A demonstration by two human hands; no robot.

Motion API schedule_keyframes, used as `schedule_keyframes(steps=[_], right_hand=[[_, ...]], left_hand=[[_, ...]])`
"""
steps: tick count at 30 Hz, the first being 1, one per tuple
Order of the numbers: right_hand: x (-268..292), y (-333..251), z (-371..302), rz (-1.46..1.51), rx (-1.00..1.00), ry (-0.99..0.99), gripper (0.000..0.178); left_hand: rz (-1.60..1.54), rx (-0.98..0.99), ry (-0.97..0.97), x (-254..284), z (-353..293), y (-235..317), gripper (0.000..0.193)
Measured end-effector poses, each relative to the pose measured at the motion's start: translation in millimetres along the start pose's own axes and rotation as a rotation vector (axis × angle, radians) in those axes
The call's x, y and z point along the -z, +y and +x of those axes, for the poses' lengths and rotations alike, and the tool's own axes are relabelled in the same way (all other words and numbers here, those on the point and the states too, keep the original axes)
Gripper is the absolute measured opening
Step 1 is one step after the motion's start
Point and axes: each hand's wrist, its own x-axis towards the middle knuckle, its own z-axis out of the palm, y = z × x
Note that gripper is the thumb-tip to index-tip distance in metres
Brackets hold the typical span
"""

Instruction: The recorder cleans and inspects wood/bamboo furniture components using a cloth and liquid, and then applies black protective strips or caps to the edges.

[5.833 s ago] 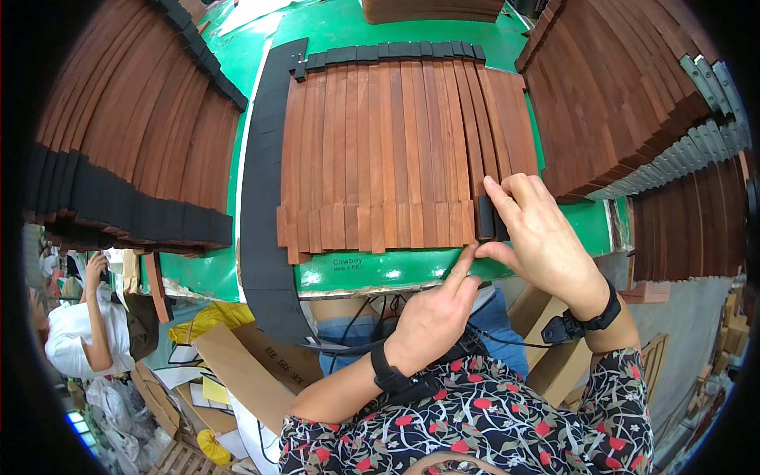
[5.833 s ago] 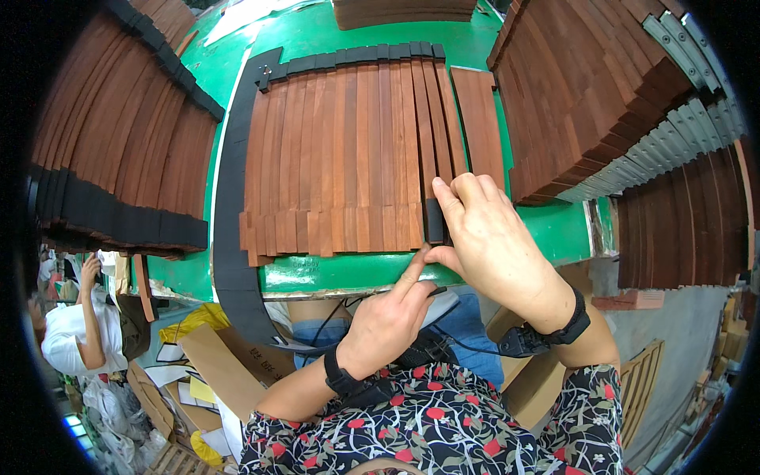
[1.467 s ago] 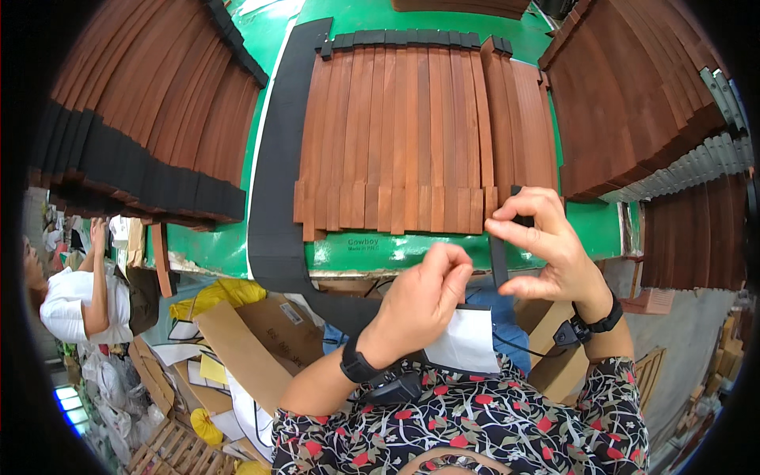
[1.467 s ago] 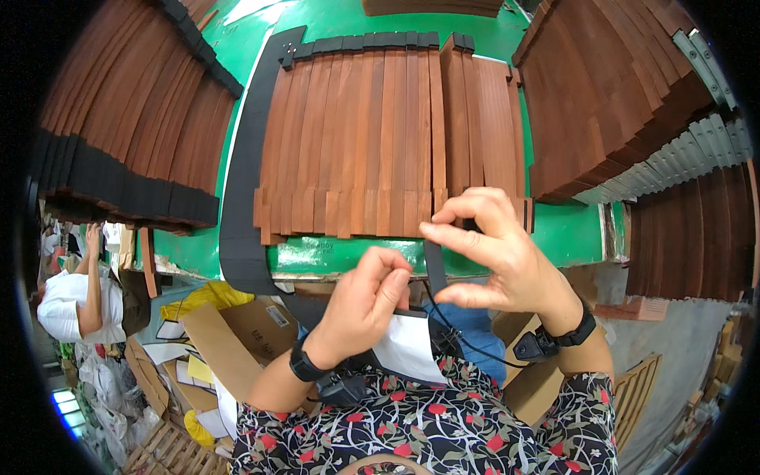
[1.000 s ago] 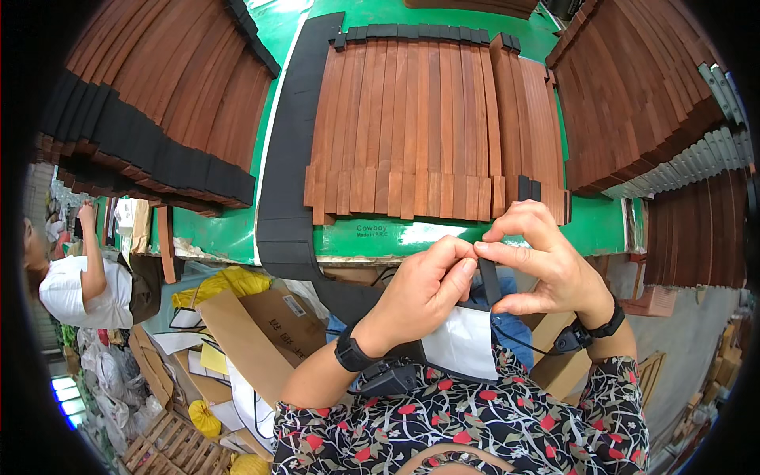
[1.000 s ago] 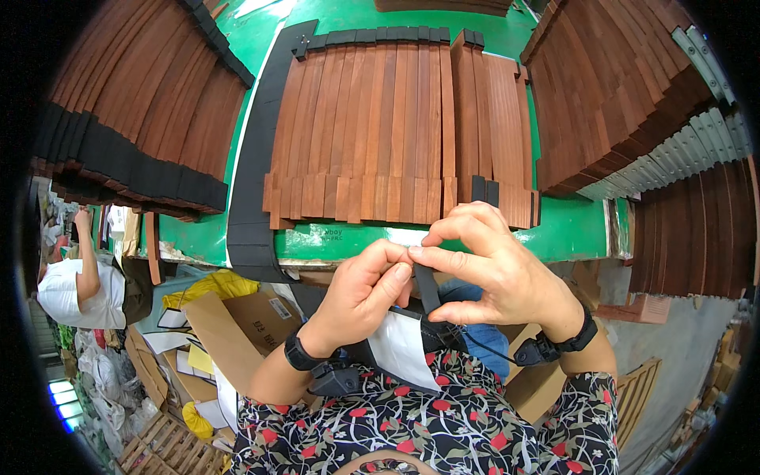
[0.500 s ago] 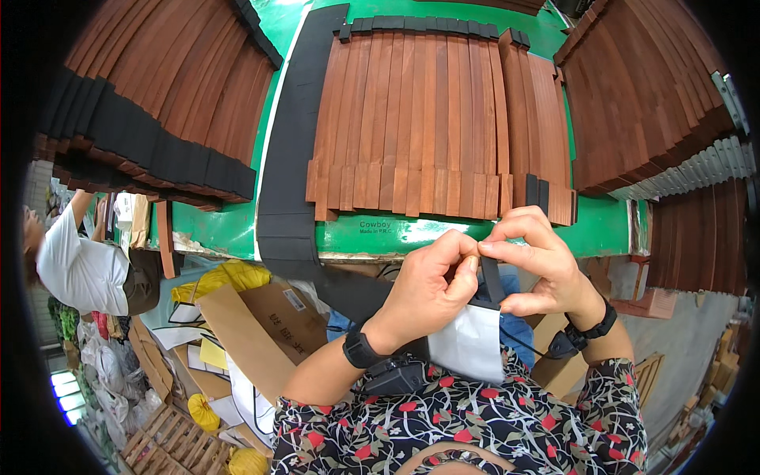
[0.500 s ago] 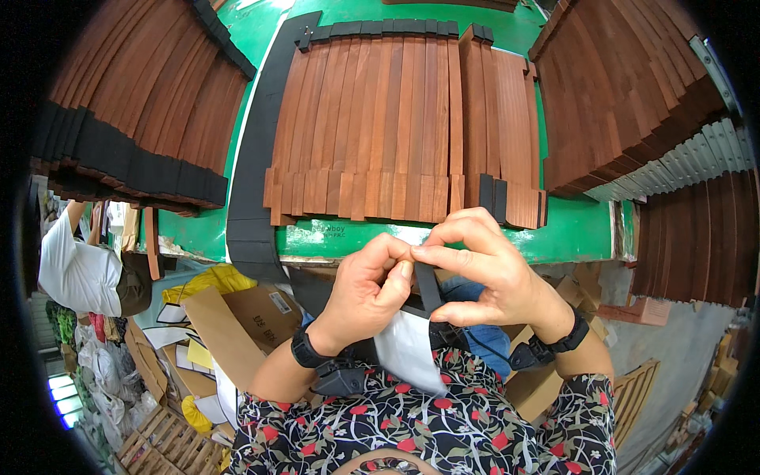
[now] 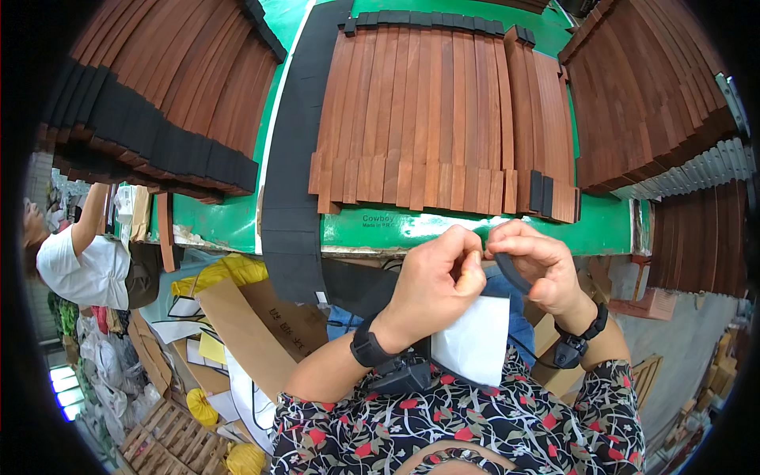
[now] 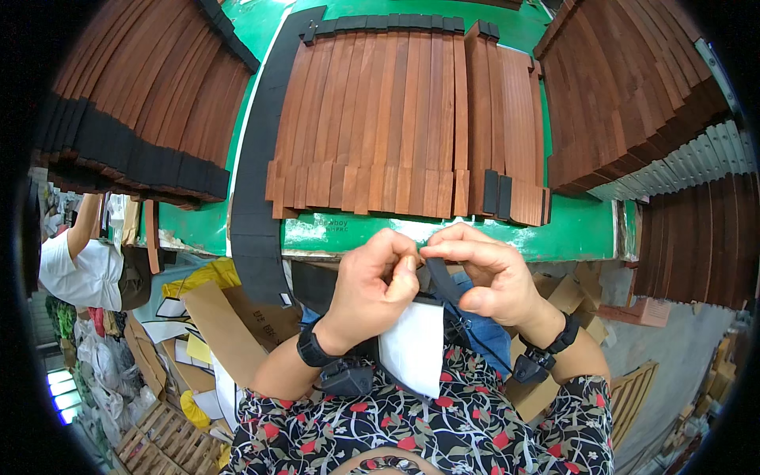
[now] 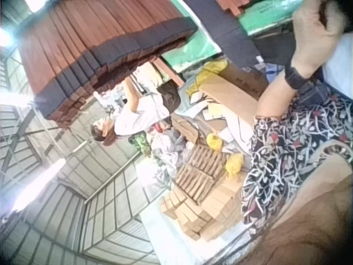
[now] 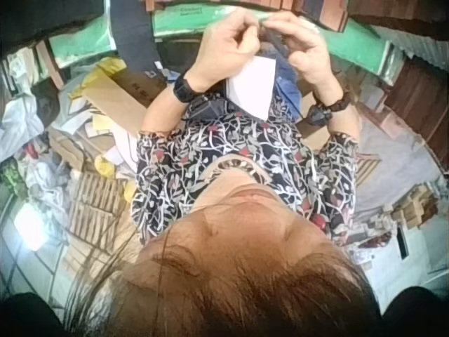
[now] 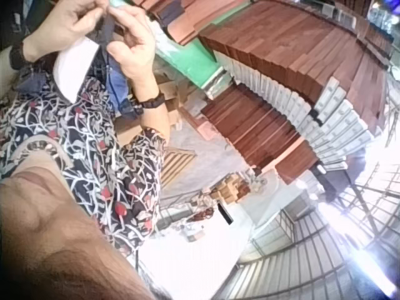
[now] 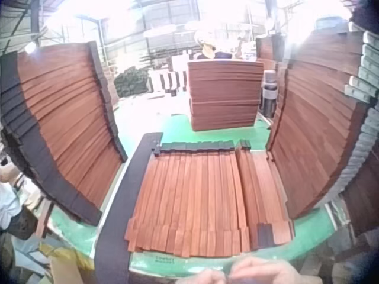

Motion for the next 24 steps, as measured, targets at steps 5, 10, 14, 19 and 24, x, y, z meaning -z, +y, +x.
schedule_keyframes(steps=[5, 10, 14, 19, 24], right_hand=[[3.2, -11.0, 0.9, 0.03, 0.049, 0.036, 0.069], [20.6, -28.0, 2.1, -0.641, 0.115, 0.189, 0.059], [6.0, -54.8, 6.6, -0.92, -0.076, 0.277, 0.058], [20.2, -51.6, 14.6, -1.096, 0.19, 0.28, 0.058], [36.3, -37.9, 29.9, -1.394, 0.31, 0.185, 0.058]], left_hand=[[-0.049, 0.052, -0.029, 11.9, -0.6, -0.8, 0.006], [0.133, -0.093, -0.205, 7.8, -0.6, -4.6, 0.025], [0.276, -0.18, -0.195, -5.6, -3.8, -9.4, 0.012], [0.385, -0.196, -0.325, -10.3, 2.4, -12.5, 0.031], [0.454, -0.271, -0.224, -15.1, 1.4, -21.4, 0.033]])
